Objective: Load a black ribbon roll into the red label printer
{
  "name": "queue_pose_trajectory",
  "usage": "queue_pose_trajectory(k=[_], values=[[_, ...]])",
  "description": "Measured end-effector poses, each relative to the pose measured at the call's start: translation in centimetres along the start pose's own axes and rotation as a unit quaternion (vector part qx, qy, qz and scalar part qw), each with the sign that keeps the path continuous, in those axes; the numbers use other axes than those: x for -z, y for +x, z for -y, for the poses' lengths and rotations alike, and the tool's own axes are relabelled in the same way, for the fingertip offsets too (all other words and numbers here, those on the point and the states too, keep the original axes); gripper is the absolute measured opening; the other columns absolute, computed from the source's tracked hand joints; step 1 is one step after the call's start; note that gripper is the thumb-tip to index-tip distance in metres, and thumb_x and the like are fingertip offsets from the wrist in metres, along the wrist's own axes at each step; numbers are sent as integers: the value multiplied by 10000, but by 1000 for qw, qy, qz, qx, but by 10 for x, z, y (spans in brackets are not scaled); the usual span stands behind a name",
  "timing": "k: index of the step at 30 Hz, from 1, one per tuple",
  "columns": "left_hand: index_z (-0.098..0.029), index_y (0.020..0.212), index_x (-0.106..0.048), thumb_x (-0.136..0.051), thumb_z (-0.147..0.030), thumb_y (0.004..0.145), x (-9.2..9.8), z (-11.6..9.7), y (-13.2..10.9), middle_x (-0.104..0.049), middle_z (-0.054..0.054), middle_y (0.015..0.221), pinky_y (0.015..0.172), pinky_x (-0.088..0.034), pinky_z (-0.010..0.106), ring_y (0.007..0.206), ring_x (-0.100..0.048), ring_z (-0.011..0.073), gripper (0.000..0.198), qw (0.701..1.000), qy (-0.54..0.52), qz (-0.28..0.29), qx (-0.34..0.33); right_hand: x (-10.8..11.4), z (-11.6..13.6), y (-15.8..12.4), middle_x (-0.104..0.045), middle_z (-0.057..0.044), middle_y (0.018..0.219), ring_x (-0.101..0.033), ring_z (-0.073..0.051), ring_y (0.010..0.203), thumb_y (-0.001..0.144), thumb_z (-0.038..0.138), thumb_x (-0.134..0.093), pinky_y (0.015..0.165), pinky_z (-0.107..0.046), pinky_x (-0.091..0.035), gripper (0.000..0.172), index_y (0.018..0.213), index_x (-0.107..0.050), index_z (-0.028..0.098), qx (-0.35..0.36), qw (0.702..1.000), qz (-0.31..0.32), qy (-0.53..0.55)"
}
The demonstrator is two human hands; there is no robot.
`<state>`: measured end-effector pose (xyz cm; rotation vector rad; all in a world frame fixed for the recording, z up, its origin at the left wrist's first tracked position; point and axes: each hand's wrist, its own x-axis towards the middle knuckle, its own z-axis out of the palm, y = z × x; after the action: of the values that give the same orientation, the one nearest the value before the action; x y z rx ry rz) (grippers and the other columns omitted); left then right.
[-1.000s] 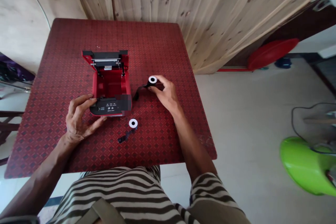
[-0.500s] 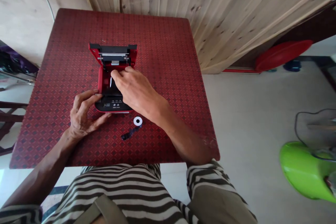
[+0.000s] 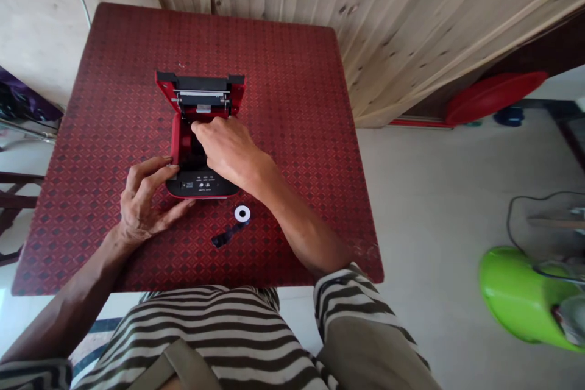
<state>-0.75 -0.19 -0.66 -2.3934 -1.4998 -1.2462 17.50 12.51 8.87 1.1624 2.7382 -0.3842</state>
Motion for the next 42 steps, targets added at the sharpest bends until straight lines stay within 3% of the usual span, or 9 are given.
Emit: queue_pose_trajectory(k=[6, 11, 17, 23, 26, 29, 34, 37, 42], values=[[-201, 1446, -563, -869, -390, 871, 0, 0, 1, -652, 157, 1341, 1028, -640, 404, 1212, -696, 267, 678, 1000, 0, -4, -5, -5, -7, 7, -767, -174, 1155, -687, -279, 1141, 993, 11, -478, 941, -368, -485, 319, 1178, -727, 88, 21, 999, 9, 23], [-199, 1457, -558, -870, -374, 871, 0, 0, 1, -645, 160, 1353, 1044, -633, 392, 1233, -688, 261, 686, 1000, -6, -1, -5, -6, -18, -12, -792, -108, 1176, -712, -217, 1135, 956, -54, -420, 1034, -363, -501, 439, 1203, -732, 131, 92, 986, -47, 132], [-232, 1471, -554, -765, -540, 931, 11, -2, 5, -670, 131, 1326, 1022, -631, 448, 1214, -687, 279, 656, 999, -45, 12, 23, -11, -28, -47, -786, -94, 1289, -720, -243, 1206, 1048, 314, -654, 1091, -428, -534, 294, 1300, -715, 175, 175, 944, -124, 249], [-319, 1506, -548, -614, -541, 1021, 36, 2, 74, -653, 91, 1316, 917, -622, 456, 1159, -662, 269, 538, 998, -45, -35, 41, -28, -28, -55, -751, -67, 1109, -701, -227, 1089, 981, 156, -727, 996, -401, -575, 121, 1096, -728, 193, 166, 931, -235, 224], [-304, 1518, -524, -566, -584, 1044, 29, 16, 120, -582, 112, 1457, 1055, -574, 453, 1405, -546, 294, 551, 999, -13, -4, 30, -33, -25, -57, -714, -60, 1023, -678, -220, 1009, 971, 164, -743, 931, -376, -583, 45, 983, -708, 190, 153, 927, -284, 190], [-231, 1531, -496, -456, -654, 1064, 15, 30, 144, -645, 134, 1394, 1154, -513, 490, 1338, -597, 282, 631, 998, -18, 64, 22, -35, -20, -61, -703, -61, 965, -655, -220, 961, 999, 181, -706, 891, -360, -583, 55, 945, -707, 185, 149, 929, -305, 146], [-133, 1454, -589, -397, -434, 1131, 15, 22, 120, -713, 129, 1291, 1064, -567, 419, 1197, -670, 224, 481, 993, -37, 115, -10, -40, -8, -72, -726, -66, 923, -607, -209, 881, 1064, 100, -518, 828, -352, -555, 272, 939, -746, 180, 150, 936, -312, 58], [-180, 1418, -640, -444, -348, 1111, 24, 10, 90, -675, 129, 1372, 1122, -550, 447, 1286, -654, 239, 402, 989, -67, 134, -12, -43, -2, -80, -741, -72, 935, -602, -216, 872, 1065, 70, -472, 785, -375, -531, 321, 1006, -766, 185, 143, 939, -313, 14], [-244, 1496, -586, -535, -486, 1060, 21, 11, 58, -624, 148, 1457, 1167, -538, 520, 1399, -607, 307, 501, 987, -51, 147, -45, -48, 0, -84, -749, -85, 958, -619, -217, 881, 1066, 76, -486, 771, -375, -524, 301, 1091, -769, 173, 142, 939, -313, -7]])
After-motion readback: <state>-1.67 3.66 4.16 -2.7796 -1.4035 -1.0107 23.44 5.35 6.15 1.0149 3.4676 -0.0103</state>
